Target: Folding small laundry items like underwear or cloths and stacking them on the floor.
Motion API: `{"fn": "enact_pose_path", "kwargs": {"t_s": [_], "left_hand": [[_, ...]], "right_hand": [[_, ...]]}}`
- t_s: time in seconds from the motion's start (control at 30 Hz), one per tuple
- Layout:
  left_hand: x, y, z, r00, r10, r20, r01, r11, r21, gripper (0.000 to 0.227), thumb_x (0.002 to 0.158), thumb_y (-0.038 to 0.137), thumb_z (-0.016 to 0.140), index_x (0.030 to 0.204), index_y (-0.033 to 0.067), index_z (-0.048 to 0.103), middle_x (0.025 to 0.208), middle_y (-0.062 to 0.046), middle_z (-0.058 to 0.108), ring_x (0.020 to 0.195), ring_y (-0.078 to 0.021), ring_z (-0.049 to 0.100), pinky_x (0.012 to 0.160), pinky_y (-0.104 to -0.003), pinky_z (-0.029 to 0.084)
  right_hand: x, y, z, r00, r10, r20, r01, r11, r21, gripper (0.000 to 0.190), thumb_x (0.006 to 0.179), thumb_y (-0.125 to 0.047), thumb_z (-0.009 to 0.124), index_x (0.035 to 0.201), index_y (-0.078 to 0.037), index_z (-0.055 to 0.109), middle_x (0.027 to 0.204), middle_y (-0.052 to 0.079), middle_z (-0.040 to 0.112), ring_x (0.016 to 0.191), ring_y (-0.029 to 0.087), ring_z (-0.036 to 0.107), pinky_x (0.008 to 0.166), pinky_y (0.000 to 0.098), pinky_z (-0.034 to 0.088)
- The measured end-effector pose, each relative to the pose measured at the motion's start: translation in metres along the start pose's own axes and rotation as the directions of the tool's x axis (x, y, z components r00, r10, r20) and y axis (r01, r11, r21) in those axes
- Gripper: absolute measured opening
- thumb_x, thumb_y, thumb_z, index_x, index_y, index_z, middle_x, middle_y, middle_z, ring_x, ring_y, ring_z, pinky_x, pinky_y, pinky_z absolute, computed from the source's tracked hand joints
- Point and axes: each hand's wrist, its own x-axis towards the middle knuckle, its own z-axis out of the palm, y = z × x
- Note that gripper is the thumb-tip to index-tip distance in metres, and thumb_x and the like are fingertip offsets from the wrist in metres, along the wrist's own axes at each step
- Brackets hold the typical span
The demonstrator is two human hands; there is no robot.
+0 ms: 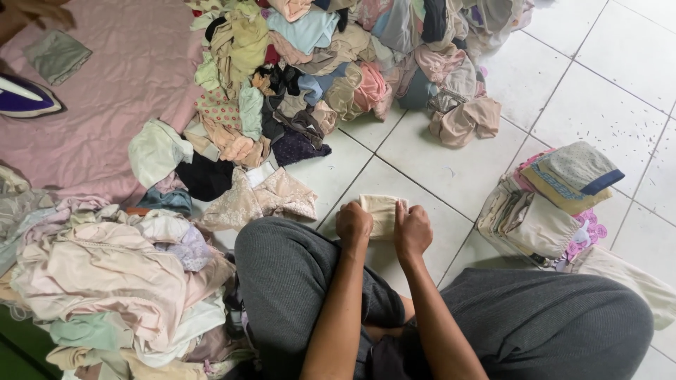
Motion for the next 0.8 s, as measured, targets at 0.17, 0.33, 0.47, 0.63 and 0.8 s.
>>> {"fn": "enact_pose_path", "kwargs": {"t_s": [0.17,0.33,0.47,0.63,0.8], "left_hand": [[-0.012,0.009,-0.009,1.0,-0.002,0.006,0.002,1.0,-0.008,0.031,0.09,0.014,0.049,0.108,-0.0008,0.069,0.111,-0.018,0.064,0.109,-0.0349,0.063,0.094,-0.046,0.056],[-0.013,0.005,-0.015,1.0,-0.012,0.027,0.013,0.999,-0.044,0.032,0.09,0.016,0.05,0.109,-0.0032,0.068,0.11,-0.021,0.064,0.109,-0.0367,0.063,0.095,-0.048,0.055],[-0.008,0.004,-0.008,1.0,-0.011,0.009,0.011,0.999,-0.05,0.038,0.093,0.023,0.049,0.112,-0.0034,0.068,0.113,-0.021,0.065,0.111,-0.0369,0.063,0.096,-0.048,0.054],[0.008,-0.002,0.013,0.998,0.037,-0.055,-0.045,0.989,-0.142,0.046,0.098,0.036,0.047,0.113,-0.0035,0.065,0.11,-0.024,0.066,0.111,-0.0401,0.065,0.095,-0.048,0.053],[-0.004,0.007,0.011,0.993,0.113,0.022,-0.105,0.965,-0.24,0.056,0.1,0.048,0.039,0.113,-0.0003,0.064,0.115,-0.026,0.068,0.118,-0.0405,0.063,0.1,-0.05,0.05]], "right_hand": [[0.017,0.009,0.03,0.999,-0.033,0.036,0.034,0.999,-0.04,0.052,0.101,-0.05,0.054,0.093,-0.001,0.065,0.083,0.02,0.066,0.084,0.041,0.069,0.072,0.0495,0.053],[0.016,0.024,0.038,0.997,-0.014,-0.076,0.041,0.931,0.364,0.045,0.095,-0.043,0.069,0.089,0.0,0.058,0.078,0.026,0.056,0.082,0.05,0.062,0.068,0.0535,0.047],[0.03,0.053,0.033,0.992,0.117,0.05,-0.125,0.82,0.559,0.033,0.093,-0.04,0.076,0.09,-0.009,0.063,0.069,0.012,0.064,0.067,0.025,0.062,0.065,0.0377,0.049],[0.043,0.08,0.036,0.929,0.221,0.298,-0.371,0.566,0.736,0.03,0.091,-0.032,0.079,0.101,-0.008,0.063,0.074,0.01,0.071,0.06,0.015,0.066,0.054,0.0305,0.056],[0.031,0.063,0.026,0.882,0.187,0.434,-0.472,0.343,0.812,0.033,0.09,-0.026,0.079,0.105,-0.004,0.06,0.082,0.013,0.072,0.067,0.02,0.071,0.059,0.0347,0.06]]}}
